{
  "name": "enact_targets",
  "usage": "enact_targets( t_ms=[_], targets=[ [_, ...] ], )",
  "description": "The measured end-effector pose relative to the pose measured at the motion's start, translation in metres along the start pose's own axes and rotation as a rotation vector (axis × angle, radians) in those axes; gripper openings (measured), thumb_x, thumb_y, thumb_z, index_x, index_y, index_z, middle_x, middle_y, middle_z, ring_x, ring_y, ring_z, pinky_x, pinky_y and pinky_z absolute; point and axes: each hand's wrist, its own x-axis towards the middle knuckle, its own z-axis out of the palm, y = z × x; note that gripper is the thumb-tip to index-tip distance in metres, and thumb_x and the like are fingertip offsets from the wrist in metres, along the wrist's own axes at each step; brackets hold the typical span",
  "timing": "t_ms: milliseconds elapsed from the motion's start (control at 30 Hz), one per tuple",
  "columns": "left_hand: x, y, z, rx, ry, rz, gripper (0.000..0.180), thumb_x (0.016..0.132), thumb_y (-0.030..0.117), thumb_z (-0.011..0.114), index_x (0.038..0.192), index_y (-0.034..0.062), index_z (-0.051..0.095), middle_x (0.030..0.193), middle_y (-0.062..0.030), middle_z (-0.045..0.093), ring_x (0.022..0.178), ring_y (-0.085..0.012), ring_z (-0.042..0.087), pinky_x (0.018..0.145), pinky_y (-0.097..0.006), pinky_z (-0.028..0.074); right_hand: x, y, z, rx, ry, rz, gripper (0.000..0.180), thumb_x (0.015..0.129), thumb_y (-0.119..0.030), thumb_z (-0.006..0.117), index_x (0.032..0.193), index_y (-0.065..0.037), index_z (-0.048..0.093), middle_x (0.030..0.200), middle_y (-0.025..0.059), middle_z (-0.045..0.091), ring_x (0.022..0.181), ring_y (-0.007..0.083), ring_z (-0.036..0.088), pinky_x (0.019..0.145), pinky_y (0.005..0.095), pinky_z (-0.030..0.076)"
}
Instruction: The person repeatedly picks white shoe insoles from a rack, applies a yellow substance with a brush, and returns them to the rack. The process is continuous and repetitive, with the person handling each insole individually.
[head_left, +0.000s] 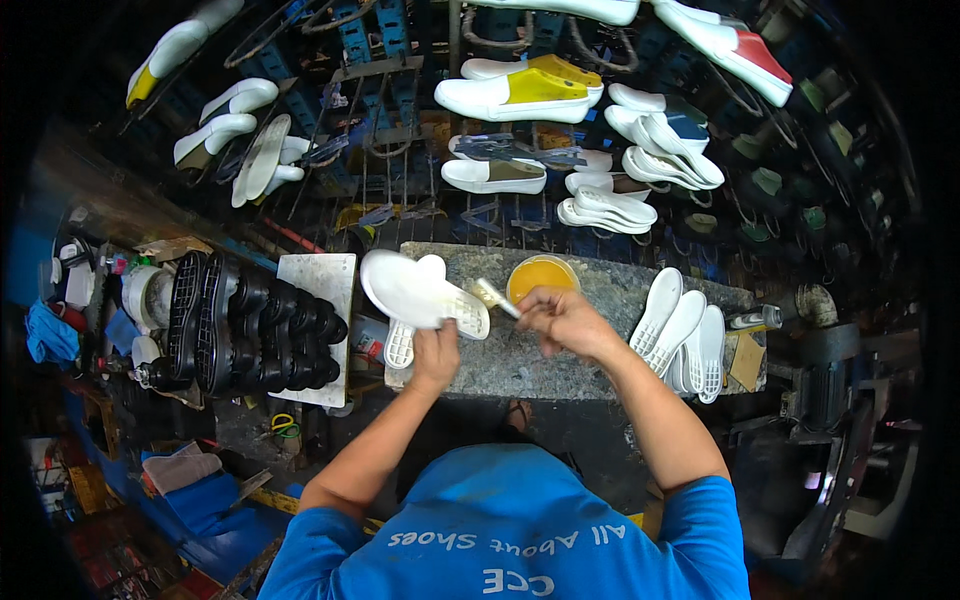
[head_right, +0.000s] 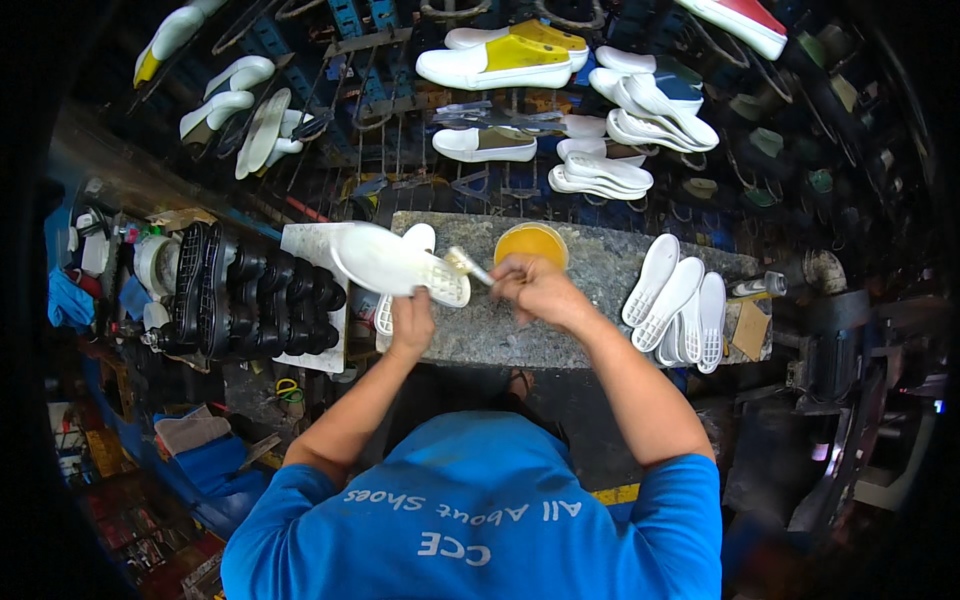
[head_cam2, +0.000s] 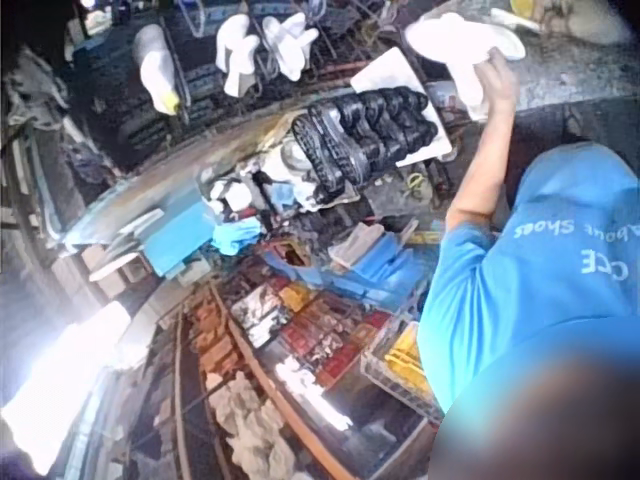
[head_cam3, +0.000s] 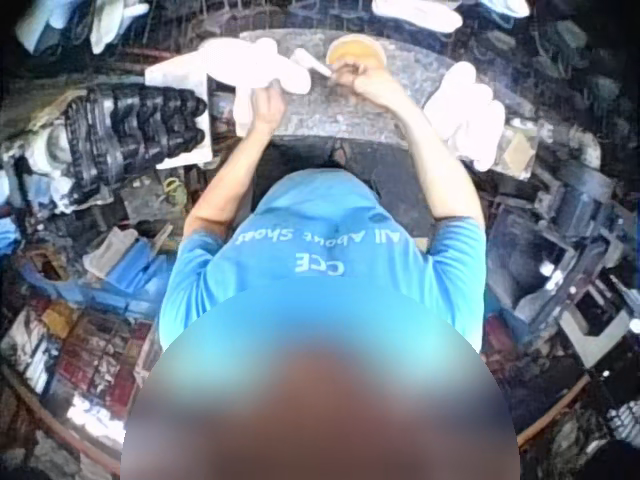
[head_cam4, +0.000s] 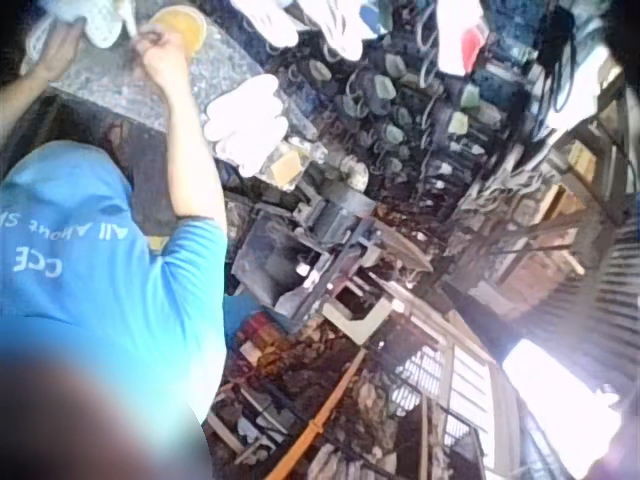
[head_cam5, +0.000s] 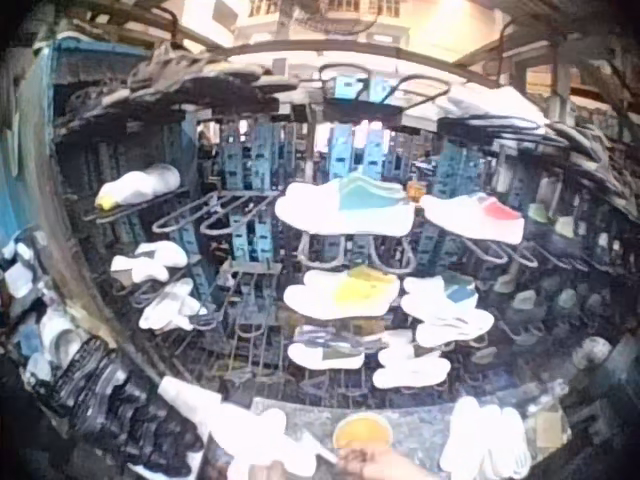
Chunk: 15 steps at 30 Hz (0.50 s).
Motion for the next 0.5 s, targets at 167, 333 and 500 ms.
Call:
enact_targets(
  t_ms=[167,333,500],
  targets=[
    [-0.045,-0.025,-0.020,0.018,-0.372,-0.205,0.046,0.108,0.017,0.070,0.148,-0.0065,0.067,0.143,-0.0242,0.073,0.133,-0.0402,0.070,0.116,-0.051,0.053,0.047,0.023,-0.018,-1.091,0.157,0.112,0.026,0.098,-0.009,0.072,0.123,-0.003,0.079,0.108,0.0227,0.083,0.103,0.0426,0.082,0.091,0.0540,0.066],
    [-0.072,-0.008,-0.069,-0.961,-0.509,-0.718,0.107,0.110,0.073,0.062,0.182,0.0062,0.018,0.176,-0.0152,0.047,0.155,-0.0308,0.056,0.117,-0.059,0.057,0.013,0.038,-0.044,-0.863,0.278,0.024,0.024,0.097,-0.006,0.071,0.119,-0.004,0.079,0.109,0.0236,0.082,0.103,0.0466,0.080,0.092,0.0562,0.064],
    [-0.081,-0.035,-0.034,-0.966,-0.528,-1.091,0.112,0.112,0.086,0.029,0.179,-0.0041,0.027,0.178,-0.0210,0.047,0.163,-0.0341,0.047,0.138,-0.050,0.032,-0.031,0.078,-0.011,-0.592,0.741,-0.240,0.022,0.098,-0.001,0.072,0.119,-0.003,0.077,0.101,0.0206,0.080,0.088,0.0424,0.077,0.081,0.0550,0.061]
  ],
)
